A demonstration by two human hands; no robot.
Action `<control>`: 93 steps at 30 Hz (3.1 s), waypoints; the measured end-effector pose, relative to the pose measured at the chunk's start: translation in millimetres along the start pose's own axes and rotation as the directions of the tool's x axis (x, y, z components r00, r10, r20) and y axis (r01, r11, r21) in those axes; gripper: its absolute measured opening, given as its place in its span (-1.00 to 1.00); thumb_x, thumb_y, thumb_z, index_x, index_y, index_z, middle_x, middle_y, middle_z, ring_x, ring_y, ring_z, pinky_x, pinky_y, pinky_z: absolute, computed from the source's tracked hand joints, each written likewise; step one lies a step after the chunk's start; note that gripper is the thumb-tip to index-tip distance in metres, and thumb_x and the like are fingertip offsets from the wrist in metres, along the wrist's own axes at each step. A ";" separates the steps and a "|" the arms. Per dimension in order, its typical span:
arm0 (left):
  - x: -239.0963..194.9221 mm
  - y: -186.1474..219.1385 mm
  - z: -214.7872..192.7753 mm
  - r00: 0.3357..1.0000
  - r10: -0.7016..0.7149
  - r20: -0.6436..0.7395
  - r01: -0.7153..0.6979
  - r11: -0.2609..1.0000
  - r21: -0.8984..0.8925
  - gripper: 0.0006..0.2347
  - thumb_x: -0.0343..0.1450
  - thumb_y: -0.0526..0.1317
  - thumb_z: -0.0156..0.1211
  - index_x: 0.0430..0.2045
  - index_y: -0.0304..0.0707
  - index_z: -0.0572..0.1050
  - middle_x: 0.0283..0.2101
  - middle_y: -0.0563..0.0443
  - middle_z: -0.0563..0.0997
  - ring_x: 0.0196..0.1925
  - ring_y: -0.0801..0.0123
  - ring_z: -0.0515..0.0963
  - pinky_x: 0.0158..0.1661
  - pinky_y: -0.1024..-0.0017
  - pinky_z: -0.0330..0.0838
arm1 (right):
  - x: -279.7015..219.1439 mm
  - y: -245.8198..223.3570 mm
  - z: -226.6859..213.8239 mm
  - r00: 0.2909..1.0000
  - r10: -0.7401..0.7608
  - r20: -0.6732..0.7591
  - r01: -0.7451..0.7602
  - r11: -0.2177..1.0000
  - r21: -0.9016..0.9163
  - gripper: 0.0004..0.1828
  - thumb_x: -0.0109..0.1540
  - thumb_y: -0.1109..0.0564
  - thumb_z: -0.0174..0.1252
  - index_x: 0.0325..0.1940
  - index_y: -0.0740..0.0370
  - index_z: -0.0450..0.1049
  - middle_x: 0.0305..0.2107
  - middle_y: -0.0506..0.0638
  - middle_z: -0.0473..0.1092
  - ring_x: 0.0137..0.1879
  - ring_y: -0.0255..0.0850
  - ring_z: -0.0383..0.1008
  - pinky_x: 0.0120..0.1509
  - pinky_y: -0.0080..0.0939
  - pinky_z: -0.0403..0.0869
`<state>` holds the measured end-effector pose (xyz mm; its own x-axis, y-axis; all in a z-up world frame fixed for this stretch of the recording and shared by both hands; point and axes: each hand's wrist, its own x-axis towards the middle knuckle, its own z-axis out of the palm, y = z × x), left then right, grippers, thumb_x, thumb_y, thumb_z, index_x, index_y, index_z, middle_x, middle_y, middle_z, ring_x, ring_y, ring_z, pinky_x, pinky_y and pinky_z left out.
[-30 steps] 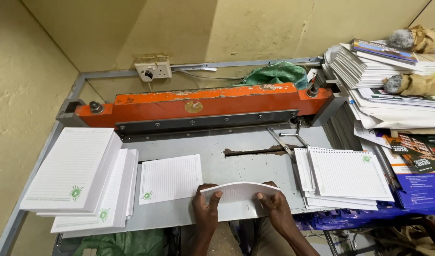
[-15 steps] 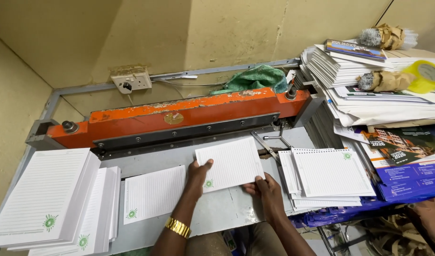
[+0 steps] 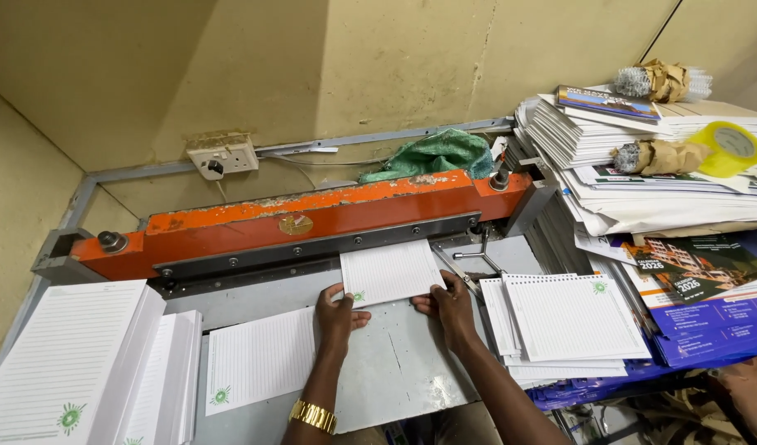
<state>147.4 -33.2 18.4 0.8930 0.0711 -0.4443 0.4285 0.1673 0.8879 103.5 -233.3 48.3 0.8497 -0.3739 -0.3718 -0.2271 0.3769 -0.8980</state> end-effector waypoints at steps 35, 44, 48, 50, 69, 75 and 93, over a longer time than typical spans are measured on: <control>9.3 -0.3 0.4 0.999 0.036 0.026 -0.035 0.999 -0.034 -0.58 0.51 -0.35 -0.04 0.31 -0.45 0.21 -0.13 -0.41 0.51 -0.20 -0.16 0.74 -0.18 0.20 0.70 | 31.2 6.9 -19.6 0.994 0.031 0.103 -0.035 0.999 0.040 -0.40 0.31 0.36 -0.06 0.47 0.40 0.11 0.18 0.36 0.13 -0.12 0.19 0.62 0.00 0.02 0.69; 4.7 4.6 2.6 0.999 0.050 0.014 -0.049 0.998 -0.028 -0.57 0.51 -0.35 -0.03 0.31 -0.47 0.21 -0.12 -0.45 0.51 -0.20 -0.18 0.73 -0.17 0.19 0.69 | 34.0 7.2 -21.7 0.992 0.037 0.122 -0.043 0.998 0.047 -0.38 0.31 0.38 -0.05 0.48 0.37 0.08 0.15 0.37 0.17 -0.12 0.17 0.63 0.00 0.02 0.69; 10.3 -0.8 1.7 0.999 0.047 0.017 -0.046 0.999 -0.026 -0.59 0.50 -0.35 -0.03 0.30 -0.46 0.23 -0.14 -0.43 0.53 -0.23 -0.15 0.74 -0.20 0.19 0.71 | 31.6 4.8 -22.5 0.990 0.056 0.130 -0.062 0.997 0.044 -0.37 0.32 0.38 -0.05 0.49 0.37 0.07 0.10 0.38 0.22 -0.12 0.17 0.63 -0.01 0.01 0.70; 6.1 1.8 2.0 0.999 0.048 0.017 -0.048 0.999 -0.026 -0.58 0.51 -0.35 -0.03 0.31 -0.47 0.22 -0.13 -0.44 0.53 -0.21 -0.15 0.74 -0.19 0.20 0.70 | 32.7 6.9 -22.8 0.991 0.050 0.125 -0.056 0.997 0.044 -0.38 0.31 0.38 -0.04 0.48 0.36 0.08 0.07 0.36 0.23 -0.13 0.17 0.63 -0.01 0.01 0.70; -47.4 6.5 -11.1 0.996 0.067 0.051 -0.062 0.993 -0.101 -0.56 0.52 -0.27 0.00 0.31 -0.49 0.23 -0.15 -0.42 0.55 -0.21 -0.02 0.73 -0.15 0.27 0.66 | 30.9 20.8 -43.4 0.993 0.086 0.084 -0.101 0.975 0.197 -0.55 0.32 0.22 0.15 0.27 0.44 0.32 -0.21 0.23 0.38 -0.17 0.03 0.63 0.03 -0.01 0.70; -127.2 4.1 -100.5 0.912 0.408 -0.045 -0.335 0.804 0.491 -0.67 0.42 -0.01 0.14 0.01 -0.06 0.60 -0.21 0.02 0.79 -0.15 0.32 0.76 -0.13 0.29 0.63 | -150.5 -122.3 -65.0 0.835 -0.473 -0.281 0.364 0.858 -0.362 -0.59 0.36 0.11 0.08 0.25 0.34 0.41 0.03 0.15 0.44 -0.07 -0.09 0.50 0.00 -0.24 0.58; -89.5 -30.0 -208.6 0.518 0.672 0.529 -0.685 -0.045 0.727 -0.85 0.38 -0.08 0.33 -0.33 -0.09 0.65 -0.25 0.16 0.67 -0.14 0.24 0.63 -0.07 0.18 0.47 | -98.9 -16.5 -175.2 0.774 -0.453 0.443 0.394 -0.204 -0.896 -0.53 0.30 -0.20 -0.03 0.26 -0.17 0.45 0.14 -0.07 0.50 0.06 -0.10 0.59 0.05 0.18 0.64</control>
<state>26.0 160.6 6.7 0.8232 -0.3710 0.4298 -0.5308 -0.7716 0.3505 -60.2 -351.0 58.6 0.9711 -0.0847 0.2232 -0.0458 -0.9836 -0.1743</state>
